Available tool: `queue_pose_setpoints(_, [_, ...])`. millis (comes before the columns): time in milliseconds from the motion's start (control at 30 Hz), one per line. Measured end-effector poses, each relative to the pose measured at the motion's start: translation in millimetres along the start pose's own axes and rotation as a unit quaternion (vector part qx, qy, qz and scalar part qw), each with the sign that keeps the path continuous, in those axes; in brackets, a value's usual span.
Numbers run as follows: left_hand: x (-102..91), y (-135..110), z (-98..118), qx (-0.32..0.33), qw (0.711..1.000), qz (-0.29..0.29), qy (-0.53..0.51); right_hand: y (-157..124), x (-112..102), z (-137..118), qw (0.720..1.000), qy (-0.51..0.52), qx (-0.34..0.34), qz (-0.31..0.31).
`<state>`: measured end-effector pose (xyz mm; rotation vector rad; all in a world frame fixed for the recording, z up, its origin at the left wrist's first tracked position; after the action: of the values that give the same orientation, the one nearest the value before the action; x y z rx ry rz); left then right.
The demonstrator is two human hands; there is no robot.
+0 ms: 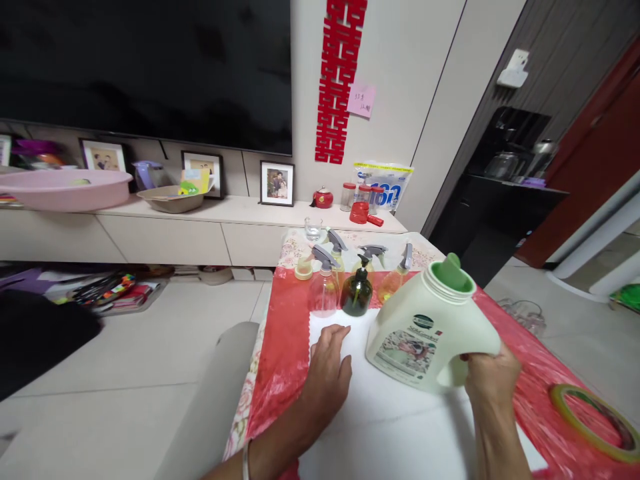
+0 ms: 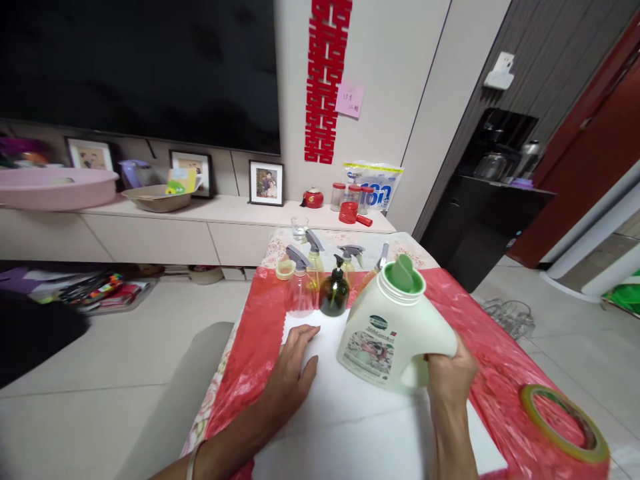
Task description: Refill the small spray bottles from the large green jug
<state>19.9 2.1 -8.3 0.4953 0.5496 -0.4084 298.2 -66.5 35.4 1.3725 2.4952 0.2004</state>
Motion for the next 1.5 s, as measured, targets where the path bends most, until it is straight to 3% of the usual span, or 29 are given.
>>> queue_pose_setpoints(100, [4.6, -2.9, -4.1, 0.019, 0.999, 0.013, 0.024, 1.2, 4.1, -2.3, 1.0, -0.006, 0.013, -0.009])
queue_pose_setpoints(267, [7.9, -7.9, -6.8, 0.035, 0.998, -0.026, 0.047, 0.8, 2.9, -1.4, 0.999, -0.022, 0.034, -0.022])
queue_pose_setpoints(533, [3.0, -9.2, -6.0, 0.08, 0.996, -0.011, 0.049, -12.4, -8.3, 4.5, 0.996, -0.018, 0.047, -0.076])
queue_pose_setpoints(833, [-1.3, -9.5, -4.7, 0.084, 0.995, -0.045, 0.042, -22.1, -37.0, 6.6, 0.975, 0.01, 0.079, -0.206])
queue_pose_setpoints(1000, [-1.0, -8.9, -4.4, 0.079, 0.995, -0.046, 0.043, -22.3, -62.5, 17.9, 0.982, 0.023, 0.087, -0.164])
queue_pose_setpoints(1167, [-3.7, -7.1, -5.3, 0.078, 0.996, -0.023, 0.026, -23.4, -77.5, 17.2, 0.992, 0.124, -0.013, -0.005])
queue_pose_setpoints(1300, [-8.1, -3.2, -4.1, 0.071, 0.997, 0.019, -0.021, -34.1, -63.8, -9.1, 0.973, 0.178, -0.128, 0.068])
queue_pose_setpoints(1400, [-13.3, 0.0, -1.5, 0.052, 0.995, 0.058, -0.07, -55.0, -40.3, -29.2, 0.969, 0.171, -0.173, 0.04])
queue_pose_setpoints(1500, [-17.6, 0.6, 1.0, 0.037, 0.99, 0.085, -0.106, -85.1, -9.5, -41.0, 0.963, 0.094, -0.232, -0.1])
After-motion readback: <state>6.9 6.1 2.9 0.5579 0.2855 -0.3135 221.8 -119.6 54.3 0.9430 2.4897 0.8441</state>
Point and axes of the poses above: each hand's wrist, its own y-axis towards the middle knuckle, its own x-axis out of the palm, z = x × y, the point moved 1 cm from there along y, towards the middle knuckle, and after that the axes turned 9 degrees about -z, right-handed, at the moved point
